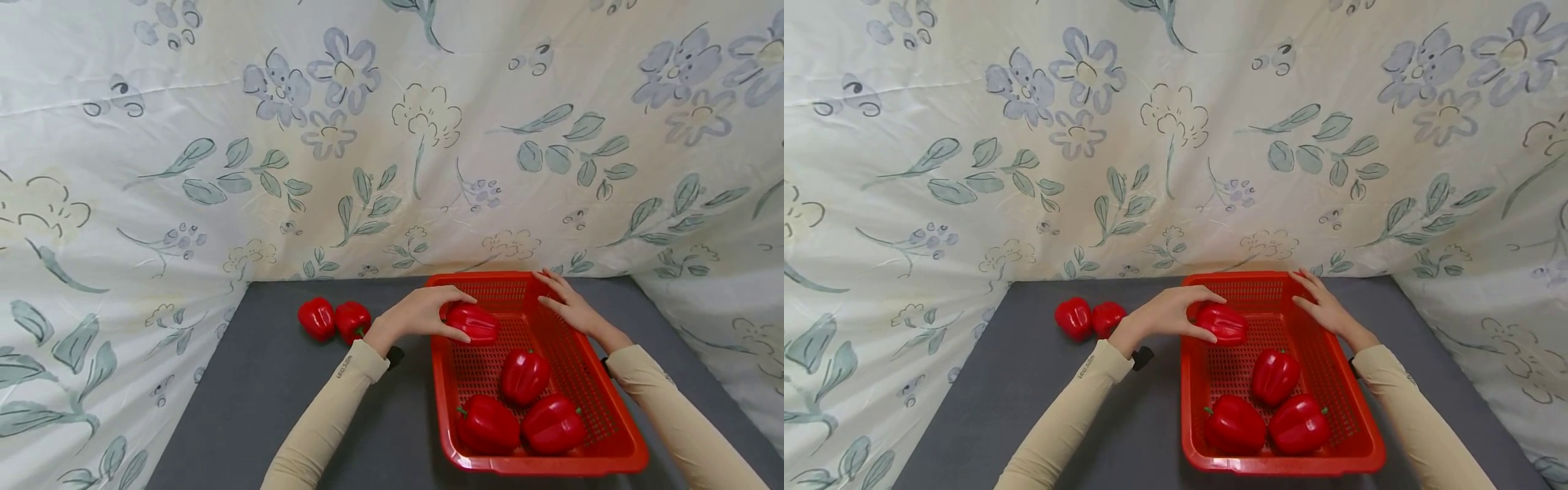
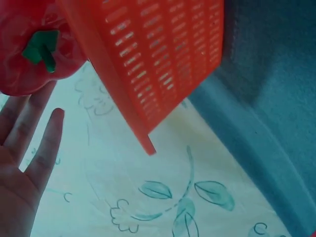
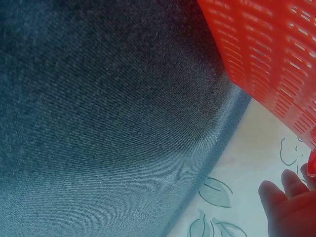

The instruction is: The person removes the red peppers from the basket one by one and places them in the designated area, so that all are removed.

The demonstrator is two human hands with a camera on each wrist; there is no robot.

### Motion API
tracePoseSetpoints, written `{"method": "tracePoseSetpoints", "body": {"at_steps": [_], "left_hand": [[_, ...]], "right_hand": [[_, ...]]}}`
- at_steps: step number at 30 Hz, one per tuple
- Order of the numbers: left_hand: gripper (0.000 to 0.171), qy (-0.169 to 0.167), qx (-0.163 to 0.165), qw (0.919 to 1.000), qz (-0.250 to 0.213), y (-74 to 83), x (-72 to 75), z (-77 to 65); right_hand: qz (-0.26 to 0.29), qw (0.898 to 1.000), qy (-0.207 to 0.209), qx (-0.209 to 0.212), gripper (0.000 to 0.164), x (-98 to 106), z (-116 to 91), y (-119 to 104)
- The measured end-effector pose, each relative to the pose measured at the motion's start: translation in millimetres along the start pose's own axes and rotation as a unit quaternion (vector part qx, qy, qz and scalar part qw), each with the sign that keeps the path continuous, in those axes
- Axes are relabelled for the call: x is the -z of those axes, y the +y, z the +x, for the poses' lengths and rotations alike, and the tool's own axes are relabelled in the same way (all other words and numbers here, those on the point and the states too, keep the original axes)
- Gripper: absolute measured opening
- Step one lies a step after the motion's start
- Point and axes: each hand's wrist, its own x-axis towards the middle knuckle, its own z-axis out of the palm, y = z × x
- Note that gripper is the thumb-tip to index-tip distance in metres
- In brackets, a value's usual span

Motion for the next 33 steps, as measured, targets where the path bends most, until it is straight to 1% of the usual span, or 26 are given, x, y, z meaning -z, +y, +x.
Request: {"method": "tracePoseSetpoints", "body": {"at_steps": [6, 13, 17, 25, 29, 33], "left_hand": [[0.066, 0.025, -0.002, 0.9997, 0.003, -3.0, 4.9, -6.3], [0.069, 0.053, 0.005, 0.9985, -0.017, -10.1, 12.4, -16.2], [0.07, 0.064, 0.019, 0.9974, -0.027, -15.4, 17.2, -23.3], [0.068, 0.08, 0.037, 0.9958, -0.027, -25.8, 25.3, -37.8], [0.069, 0.085, 0.04, 0.9949, -0.038, -28.6, 29.5, -42.4], [0.069, 0.098, 0.039, 0.9933, -0.046, -32.0, 32.5, -46.2]], "right_hand": [[-0.002, 1.0, 0.0, -0.001, 0.058, -1, -1, 0], [0.002, 1.0, 0.0, -0.003, 0.057, -3, -3, -1], [0.002, 1.0, 0.002, -0.005, 0.057, -2, -2, -1], [0.003, 1.0, 0.002, -0.004, 0.058, -3, -2, -1], [0.001, 1.0, 0.001, -0.003, 0.057, -2, -2, -1], [-0.001, 1.0, 0.002, -0.002, 0.058, -1, -1, -3]]}}
